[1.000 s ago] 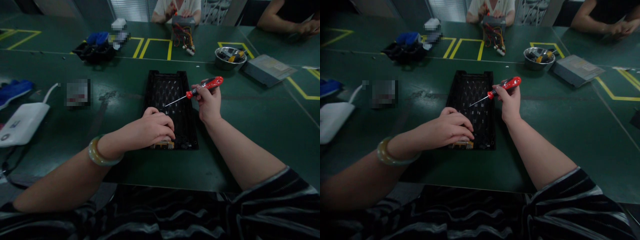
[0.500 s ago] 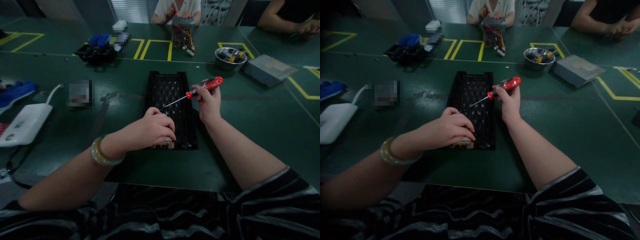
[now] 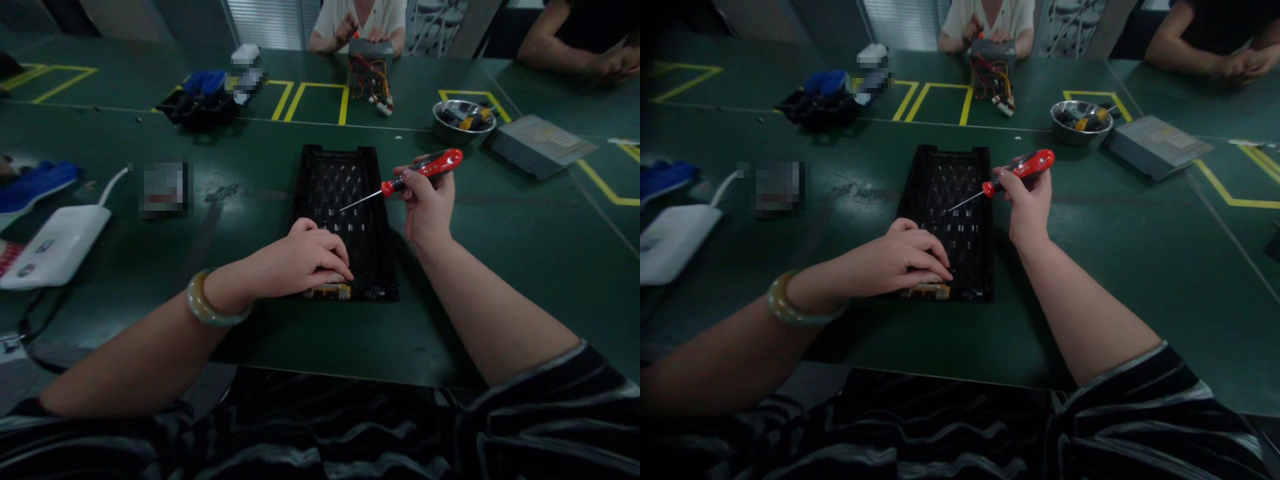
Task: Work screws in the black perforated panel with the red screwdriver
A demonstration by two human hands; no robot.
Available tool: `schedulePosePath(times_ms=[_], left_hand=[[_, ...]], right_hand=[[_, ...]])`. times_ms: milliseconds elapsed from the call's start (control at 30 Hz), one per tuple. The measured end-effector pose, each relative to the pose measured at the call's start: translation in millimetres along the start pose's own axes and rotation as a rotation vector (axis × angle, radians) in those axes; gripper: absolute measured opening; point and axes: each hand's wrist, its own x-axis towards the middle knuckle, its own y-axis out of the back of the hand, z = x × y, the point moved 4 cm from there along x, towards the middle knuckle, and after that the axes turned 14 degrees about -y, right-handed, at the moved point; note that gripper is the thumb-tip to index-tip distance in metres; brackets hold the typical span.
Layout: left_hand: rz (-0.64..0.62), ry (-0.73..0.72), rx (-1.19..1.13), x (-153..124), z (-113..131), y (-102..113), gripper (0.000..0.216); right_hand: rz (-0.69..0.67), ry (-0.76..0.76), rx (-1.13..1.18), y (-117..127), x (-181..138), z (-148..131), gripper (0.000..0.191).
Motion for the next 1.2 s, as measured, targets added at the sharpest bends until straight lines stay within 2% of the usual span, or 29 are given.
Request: schedulePosePath(times_ms=[133,267,400,500,567,633,800,867,1033,1200], left_hand=[[-0.003,0.005,-0.002,0,0,-2,0.018],[0.013,0.019,-0.003,-1,0,-1,0.017],[0.020,0.026,-0.015,-3,0,2,0.019],[0.035,0.039,-0.018,-5,0,3,0.020],[0.041,0.043,-0.021,-5,0,4,0.020],[0.044,0.039,-0.028,-6,1,4,0.019],[0.037,0.016,-0.015,-6,3,4,0.018],[0.029,0.017,-0.008,-7,2,4,0.018],[0.022,0.016,-0.017,-7,2,3,0.018],[0.030,0.023,-0.017,-7,1,3,0.019]], right_hand=[[0.033,0.110,0.039,-3,-1,-28,0.032],[0.021,0.215,0.066,-14,-14,-68,0.022],[-0.038,0.409,0.007,-33,-47,-112,0.010],[-0.107,0.421,-0.048,-47,-76,-133,0.019],[-0.183,0.285,-0.070,-55,-92,-134,0.028],[-0.242,0.209,-0.100,-62,-105,-132,0.026],[-0.305,0.168,-0.224,-66,-112,-119,0.023],[-0.365,0.182,-0.248,-68,-108,-113,0.025],[-0.567,0.352,-0.207,-74,-99,-105,0.030],[-0.587,0.324,-0.266,-76,-101,-104,0.033]])
